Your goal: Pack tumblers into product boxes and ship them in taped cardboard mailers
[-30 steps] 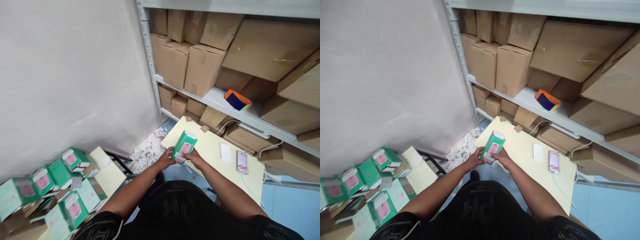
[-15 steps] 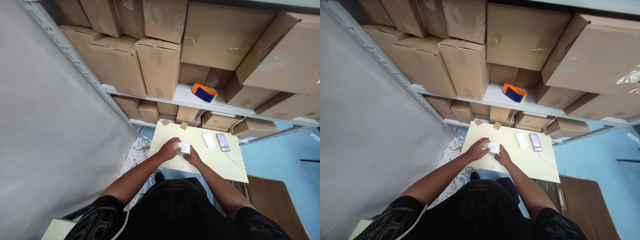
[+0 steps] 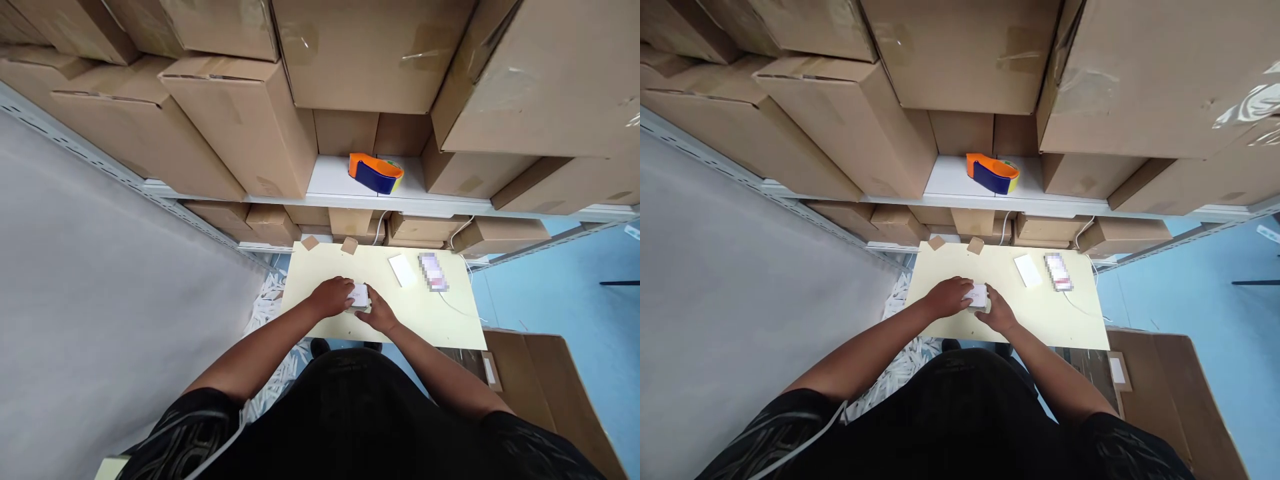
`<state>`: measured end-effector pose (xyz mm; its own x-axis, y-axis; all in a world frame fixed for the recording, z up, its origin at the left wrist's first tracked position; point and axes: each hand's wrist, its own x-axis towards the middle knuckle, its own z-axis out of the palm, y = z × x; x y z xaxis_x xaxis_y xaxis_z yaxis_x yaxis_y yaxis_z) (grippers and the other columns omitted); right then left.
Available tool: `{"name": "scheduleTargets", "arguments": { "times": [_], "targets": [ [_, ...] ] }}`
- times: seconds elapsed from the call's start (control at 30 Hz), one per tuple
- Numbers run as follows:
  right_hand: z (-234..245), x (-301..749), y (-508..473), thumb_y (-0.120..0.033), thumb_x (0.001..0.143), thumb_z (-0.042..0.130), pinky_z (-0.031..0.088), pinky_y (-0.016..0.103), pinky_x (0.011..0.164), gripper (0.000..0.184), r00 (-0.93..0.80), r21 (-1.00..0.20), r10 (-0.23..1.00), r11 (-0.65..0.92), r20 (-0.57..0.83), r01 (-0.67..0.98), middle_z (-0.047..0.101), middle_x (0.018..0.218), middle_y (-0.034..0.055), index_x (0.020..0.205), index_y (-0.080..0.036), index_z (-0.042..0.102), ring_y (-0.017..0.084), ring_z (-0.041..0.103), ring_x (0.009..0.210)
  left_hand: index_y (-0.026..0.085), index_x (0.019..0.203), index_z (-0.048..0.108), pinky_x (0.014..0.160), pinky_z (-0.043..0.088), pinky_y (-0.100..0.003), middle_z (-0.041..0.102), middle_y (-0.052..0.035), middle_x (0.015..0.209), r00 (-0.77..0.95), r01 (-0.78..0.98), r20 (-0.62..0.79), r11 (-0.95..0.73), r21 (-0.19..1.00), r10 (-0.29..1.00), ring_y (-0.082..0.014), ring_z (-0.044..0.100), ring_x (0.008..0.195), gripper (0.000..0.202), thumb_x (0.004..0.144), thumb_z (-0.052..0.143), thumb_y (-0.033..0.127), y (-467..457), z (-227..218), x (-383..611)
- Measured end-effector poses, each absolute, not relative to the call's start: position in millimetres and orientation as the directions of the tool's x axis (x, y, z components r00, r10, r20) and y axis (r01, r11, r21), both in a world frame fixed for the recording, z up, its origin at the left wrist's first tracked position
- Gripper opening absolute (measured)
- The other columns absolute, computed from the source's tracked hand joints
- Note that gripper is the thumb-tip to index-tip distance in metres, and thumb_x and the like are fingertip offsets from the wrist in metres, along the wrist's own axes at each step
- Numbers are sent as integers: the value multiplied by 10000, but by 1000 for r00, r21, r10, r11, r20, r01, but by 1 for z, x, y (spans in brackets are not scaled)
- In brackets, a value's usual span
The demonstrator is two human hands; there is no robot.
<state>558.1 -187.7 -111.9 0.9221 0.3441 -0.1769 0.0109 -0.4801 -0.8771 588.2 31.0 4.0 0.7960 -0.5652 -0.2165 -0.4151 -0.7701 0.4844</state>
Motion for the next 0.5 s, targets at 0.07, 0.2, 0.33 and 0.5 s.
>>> {"name": "scheduleTargets", "arguments": {
  "times": [0.07, 0.2, 0.33, 0.5],
  "targets": [
    [-110, 562, -189, -335, 715, 808, 514, 483, 1025, 962, 915, -863, 364, -504, -175, 36, 549, 1455, 138, 1552, -248, 342, 308, 584, 1260, 178, 1221, 658, 982, 501, -444, 647, -153, 1344, 754, -496, -277, -792, 357, -596, -340, 597, 1214, 383, 870, 671, 329, 28, 12, 591],
    [-109, 568, -187, -298, 685, 822, 495, 498, 1040, 910, 888, -831, 434, -542, -152, 122, 589, 1395, 155, 1494, -211, 412, 327, 575, 1271, 130, 1214, 643, 892, 508, -426, 653, -190, 1287, 718, -590, -321, -785, 191, -617, -345, 630, 1126, 456, 828, 712, 362, 20, 23, 589],
    [-105, 568, -187, -266, 655, 839, 510, 474, 999, 884, 878, -801, 450, -581, -167, 146, 620, 1338, 151, 1447, -199, 452, 328, 592, 1237, 101, 1206, 645, 824, 503, -431, 663, -207, 1194, 685, -633, -352, -760, 146, -638, -346, 663, 1006, 500, 797, 733, 375, 9, 30, 588],
    [-95, 571, -188, -267, 711, 800, 522, 432, 951, 764, 878, -817, 429, -570, -213, 81, 661, 1241, 111, 1399, -204, 473, 285, 637, 1130, 119, 1100, 680, 780, 508, -421, 678, -179, 1103, 707, -587, -352, -786, 192, -614, -323, 681, 922, 352, 853, 647, 368, 9, 34, 593]
  ]
}}
